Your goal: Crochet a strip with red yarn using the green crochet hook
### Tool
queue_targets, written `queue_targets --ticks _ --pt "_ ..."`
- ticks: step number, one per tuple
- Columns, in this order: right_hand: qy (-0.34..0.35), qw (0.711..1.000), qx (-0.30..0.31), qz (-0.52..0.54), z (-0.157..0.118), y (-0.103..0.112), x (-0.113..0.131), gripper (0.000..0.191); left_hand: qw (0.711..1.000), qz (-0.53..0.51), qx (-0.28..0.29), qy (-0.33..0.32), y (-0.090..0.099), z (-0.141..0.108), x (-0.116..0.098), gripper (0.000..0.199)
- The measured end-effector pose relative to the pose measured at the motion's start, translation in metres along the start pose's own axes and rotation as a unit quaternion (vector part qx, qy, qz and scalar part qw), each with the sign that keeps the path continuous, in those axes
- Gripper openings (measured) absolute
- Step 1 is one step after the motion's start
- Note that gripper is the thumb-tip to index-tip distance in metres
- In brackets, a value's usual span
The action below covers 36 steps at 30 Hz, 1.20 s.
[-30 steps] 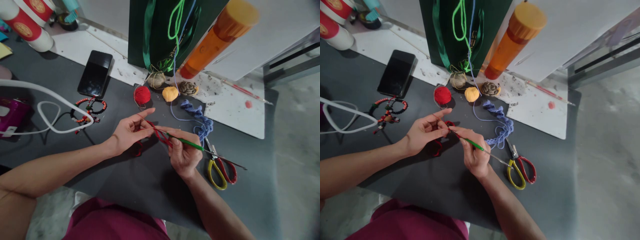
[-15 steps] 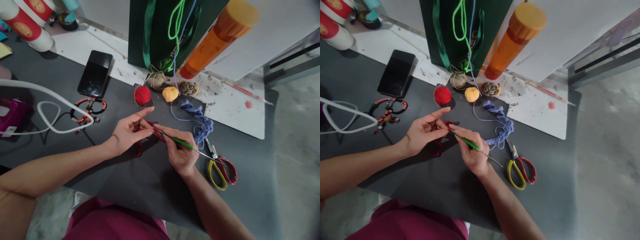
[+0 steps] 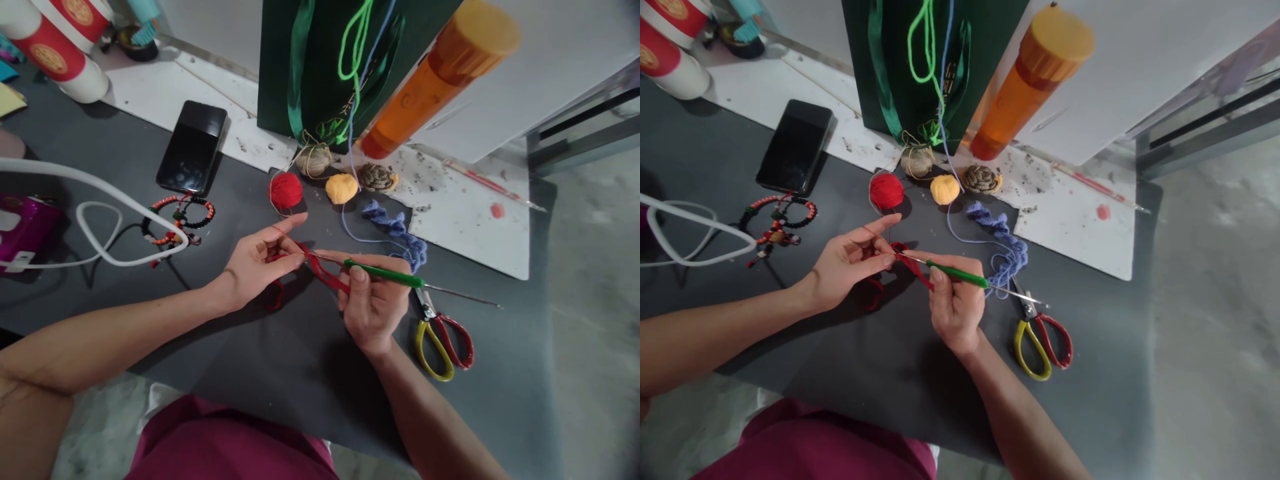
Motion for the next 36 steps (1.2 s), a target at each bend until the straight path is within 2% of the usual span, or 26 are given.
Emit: queue_targets --ticks 3,6,21,30,33,36 --pt "0.025 0.999 -0.027 0.027 0.002 0.000 0.011 0.010 1.000 0.004 0.001 -0.002 0.000 0.000 0.001 0.065" --pt "0.022 0.999 -0.010 0.046 0.006 -0.006 0.015 0.009 1.000 0.007 0.003 -0.002 0.001 -0.001 0.001 0.066" --pt "0.025 0.999 0.000 0.031 0.005 -0.005 0.014 0.004 1.000 0.010 0.018 -0.006 -0.003 -0.001 -0.001 0.059" --pt "0.025 1.000 0.009 0.003 0.004 -0.004 0.013 0.007 0.999 0.033 0.024 -0.010 -0.002 -0.001 -0.002 0.058" --pt "0.048 0.999 0.009 -0.023 0.004 -0.003 0.012 0.008 0.997 0.066 0.032 -0.020 -0.003 -0.001 -0.003 0.062" --pt "0.094 0.994 0.016 -0.045 0.003 -0.004 0.017 0.009 0.989 0.129 0.040 -0.068 -0.002 -0.002 -0.009 0.060"
Point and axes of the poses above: each hand's wrist, its own z-axis towards the middle knuckle, its own y-axis out of the back of the hand, x = y × z, the point moved 9 cm from there along z, towards the middle knuckle, and after that the axes turned 10 degrees about -y, right-handed, at the moved point
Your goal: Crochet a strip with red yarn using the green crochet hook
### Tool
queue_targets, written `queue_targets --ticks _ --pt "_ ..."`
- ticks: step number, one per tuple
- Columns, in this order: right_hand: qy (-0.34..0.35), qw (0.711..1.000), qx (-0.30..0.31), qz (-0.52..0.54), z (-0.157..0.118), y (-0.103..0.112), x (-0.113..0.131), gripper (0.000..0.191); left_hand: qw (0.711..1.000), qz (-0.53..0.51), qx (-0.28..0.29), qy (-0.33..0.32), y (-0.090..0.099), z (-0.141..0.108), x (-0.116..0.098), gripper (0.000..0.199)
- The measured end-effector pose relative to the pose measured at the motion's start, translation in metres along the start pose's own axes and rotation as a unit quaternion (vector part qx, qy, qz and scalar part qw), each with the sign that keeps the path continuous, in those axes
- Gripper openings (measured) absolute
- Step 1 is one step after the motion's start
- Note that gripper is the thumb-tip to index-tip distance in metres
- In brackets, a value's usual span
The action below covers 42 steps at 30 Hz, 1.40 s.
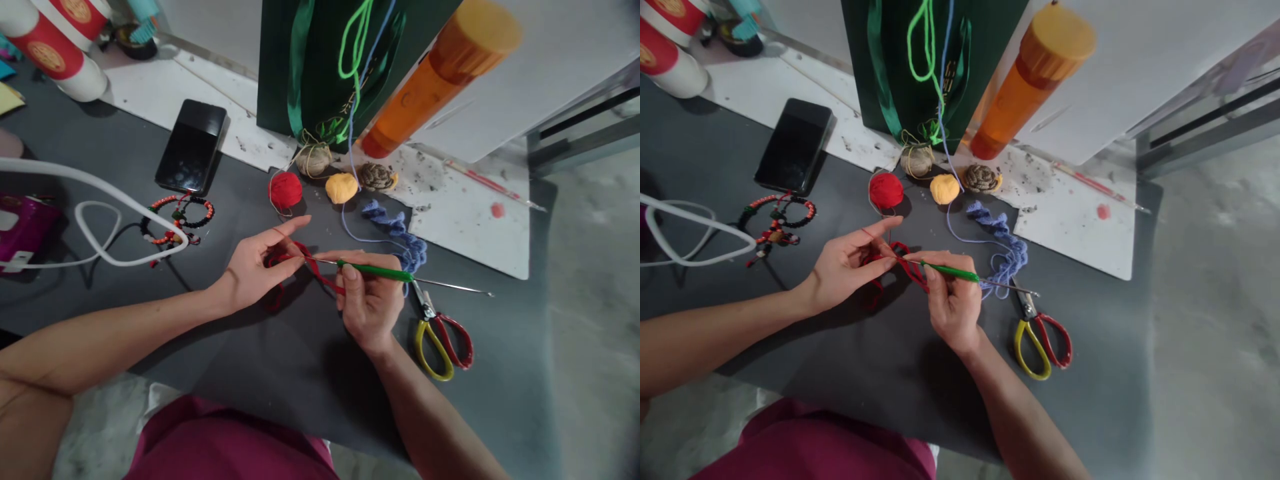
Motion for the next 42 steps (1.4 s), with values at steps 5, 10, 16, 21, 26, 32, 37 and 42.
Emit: queue_targets --ticks 5,10,16,21,26,32,37,42 --pt "0.075 0.997 0.013 -0.017 0.000 -0.006 0.015 0.013 0.985 0.109 -0.002 -0.132 0.003 -0.002 -0.018 0.052" --pt "0.112 0.991 0.026 -0.068 -0.003 -0.013 0.021 0.024 0.985 0.081 0.009 -0.151 0.001 -0.005 -0.020 0.056" --pt "0.141 0.985 0.017 -0.098 -0.010 -0.010 0.027 0.036 0.988 -0.153 0.006 0.035 -0.010 -0.007 0.005 0.077" --pt "0.056 0.998 0.030 0.006 -0.011 -0.008 0.016 0.038 0.918 -0.343 0.039 0.194 -0.030 -0.013 0.024 0.105" --pt "-0.019 0.991 0.018 0.131 -0.007 -0.007 0.007 0.029 0.895 -0.373 0.056 0.237 -0.037 -0.017 0.027 0.114" --pt "0.029 0.999 0.010 0.020 -0.007 -0.006 0.012 0.028 0.954 -0.286 0.011 0.090 -0.022 -0.007 0.009 0.113" --pt "0.105 0.991 -0.010 -0.077 -0.014 -0.008 0.022 0.037 0.931 -0.331 0.009 0.152 -0.028 -0.014 0.019 0.118" --pt "-0.024 0.995 -0.003 0.096 -0.008 -0.009 0.002 0.021 0.901 -0.378 0.034 0.210 -0.036 -0.018 0.026 0.113"
Point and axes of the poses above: each hand's wrist, its own z-axis towards the middle knuckle, its own y-axis out of the back of the hand, x = y × z, the point moved 9 cm from there along z, towards the middle knuckle, and after that the axes turned 10 degrees about -y, right-handed, at the moved point
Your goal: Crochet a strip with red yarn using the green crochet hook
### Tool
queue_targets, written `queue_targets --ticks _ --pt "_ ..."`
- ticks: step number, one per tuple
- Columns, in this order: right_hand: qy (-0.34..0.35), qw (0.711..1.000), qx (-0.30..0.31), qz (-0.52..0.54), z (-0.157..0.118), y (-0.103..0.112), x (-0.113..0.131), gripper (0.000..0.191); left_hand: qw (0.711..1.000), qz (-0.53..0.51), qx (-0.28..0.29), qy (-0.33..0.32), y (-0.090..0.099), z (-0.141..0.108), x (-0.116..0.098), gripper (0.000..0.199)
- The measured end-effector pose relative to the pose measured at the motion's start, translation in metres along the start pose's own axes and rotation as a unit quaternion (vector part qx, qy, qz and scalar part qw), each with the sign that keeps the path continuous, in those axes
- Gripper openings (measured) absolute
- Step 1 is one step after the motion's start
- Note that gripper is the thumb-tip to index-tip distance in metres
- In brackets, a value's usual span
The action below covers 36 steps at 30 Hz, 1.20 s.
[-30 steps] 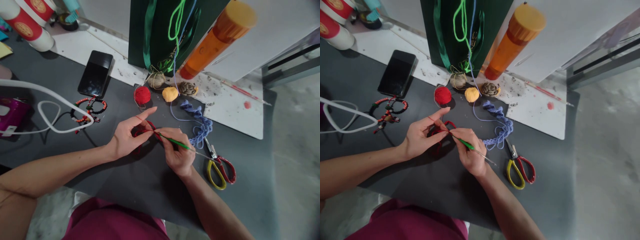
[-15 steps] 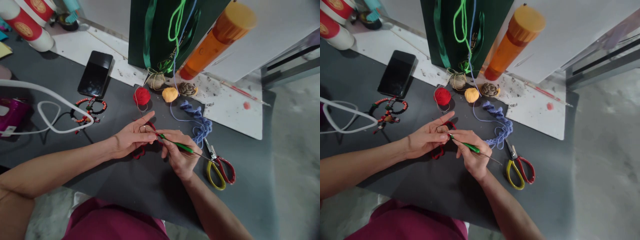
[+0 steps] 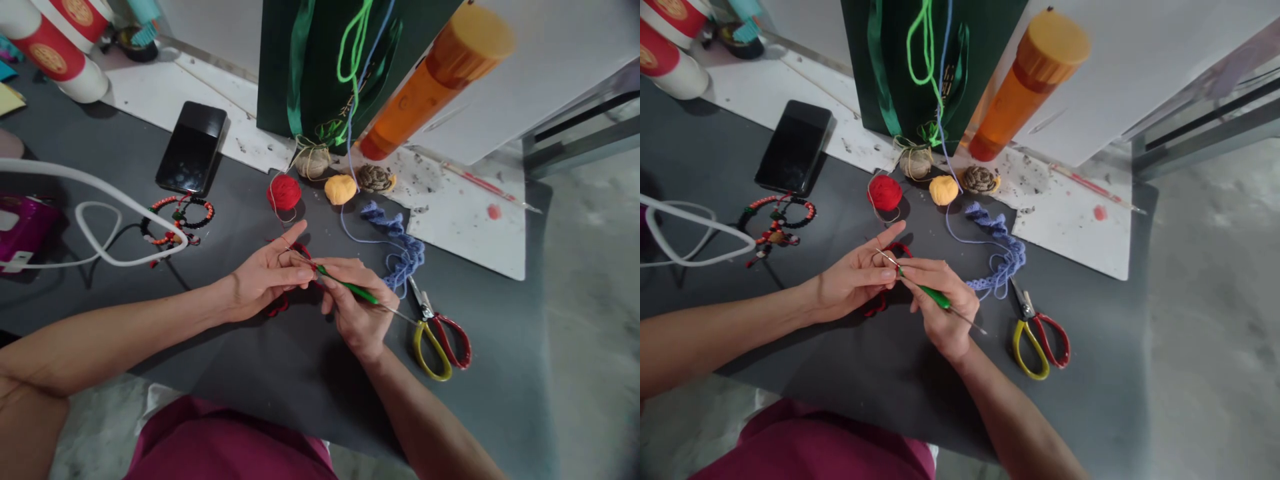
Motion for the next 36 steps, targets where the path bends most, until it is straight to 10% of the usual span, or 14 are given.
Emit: queue_targets --ticks 5,36 --pt "-0.086 0.993 -0.006 0.076 0.005 0.003 -0.017 0.002 1.000 -0.018 -0.005 0.001 0.002 0.001 0.001 0.104" --pt "-0.229 0.957 0.026 0.175 0.013 -0.003 -0.039 0.026 1.000 0.029 0.008 -0.006 0.006 0.007 -0.005 0.068"
Point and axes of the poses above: each hand's wrist, its own z-axis towards the middle knuckle, its own y-axis out of the back of the hand, x = y × z, the point moved 9 cm from there along z, towards the middle knuckle, and after that the axes turned 10 degrees about -y, right-handed, at the moved point
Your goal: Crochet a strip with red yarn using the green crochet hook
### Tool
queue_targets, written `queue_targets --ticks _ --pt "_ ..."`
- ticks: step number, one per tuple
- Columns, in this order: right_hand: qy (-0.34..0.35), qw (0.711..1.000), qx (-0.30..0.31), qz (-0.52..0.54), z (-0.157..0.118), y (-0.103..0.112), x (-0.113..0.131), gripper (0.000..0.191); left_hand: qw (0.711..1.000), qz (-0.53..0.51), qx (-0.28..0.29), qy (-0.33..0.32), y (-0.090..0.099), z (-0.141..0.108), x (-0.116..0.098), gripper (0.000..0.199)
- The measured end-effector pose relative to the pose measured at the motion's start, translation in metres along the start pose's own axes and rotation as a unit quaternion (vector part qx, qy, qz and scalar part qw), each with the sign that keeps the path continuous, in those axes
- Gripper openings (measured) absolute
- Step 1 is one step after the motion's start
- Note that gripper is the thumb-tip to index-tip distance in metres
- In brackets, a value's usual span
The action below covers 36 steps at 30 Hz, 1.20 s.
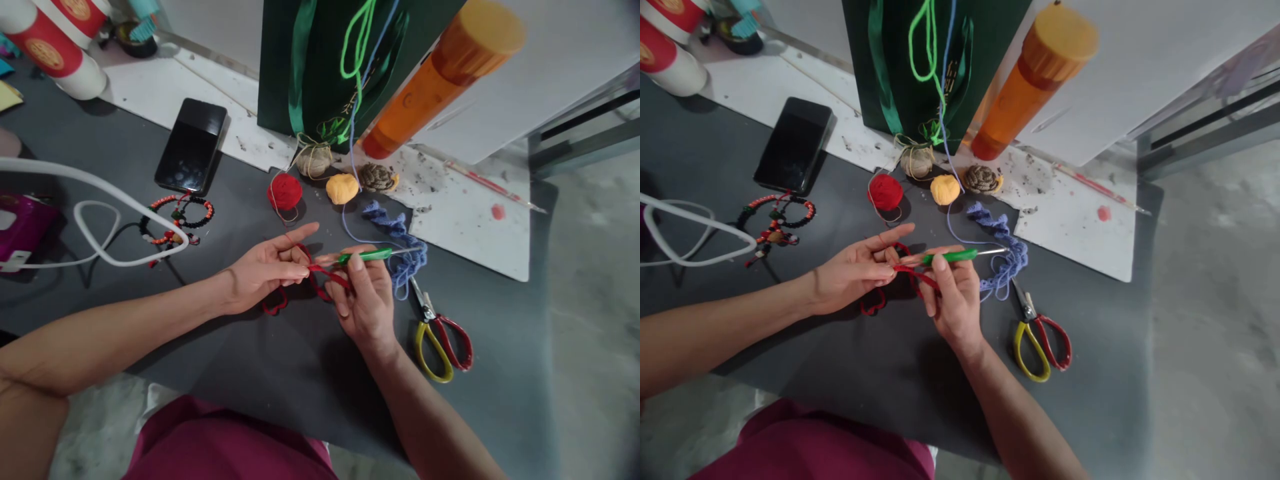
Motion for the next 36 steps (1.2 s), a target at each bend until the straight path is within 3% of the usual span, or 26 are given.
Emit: queue_targets --ticks 4,11,16,19,24,36 --pt "0.006 1.000 -0.001 -0.005 -0.001 -0.002 -0.002 0.024 1.000 0.007 0.002 0.007 -0.001 -0.001 0.002 0.065" --pt "0.022 0.999 -0.044 -0.019 -0.005 0.004 -0.001 0.022 0.998 0.039 -0.018 -0.040 0.000 -0.001 -0.006 0.075" --pt "0.049 0.997 -0.023 -0.058 -0.010 0.001 0.001 0.014 0.997 0.060 -0.026 -0.041 0.004 -0.001 -0.005 0.079" --pt "0.033 0.999 -0.025 -0.031 -0.008 0.001 0.000 0.016 0.997 0.071 -0.025 -0.035 0.006 -0.001 -0.004 0.083" --pt "-0.003 0.999 -0.028 0.023 -0.002 -0.001 -0.002 0.022 0.992 0.095 -0.024 -0.079 0.005 -0.001 -0.011 0.085" --pt "-0.041 0.997 -0.032 0.048 0.000 0.002 -0.009 0.026 0.987 0.120 0.013 -0.109 0.001 -0.001 -0.014 0.092"
Point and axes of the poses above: each hand's wrist, its own z-axis towards the middle knuckle, its own y-axis out of the back of the hand, x = y × z, the point moved 9 cm from there along z, towards the middle knuckle, and after that the axes turned 10 degrees about -y, right-handed, at the moved point
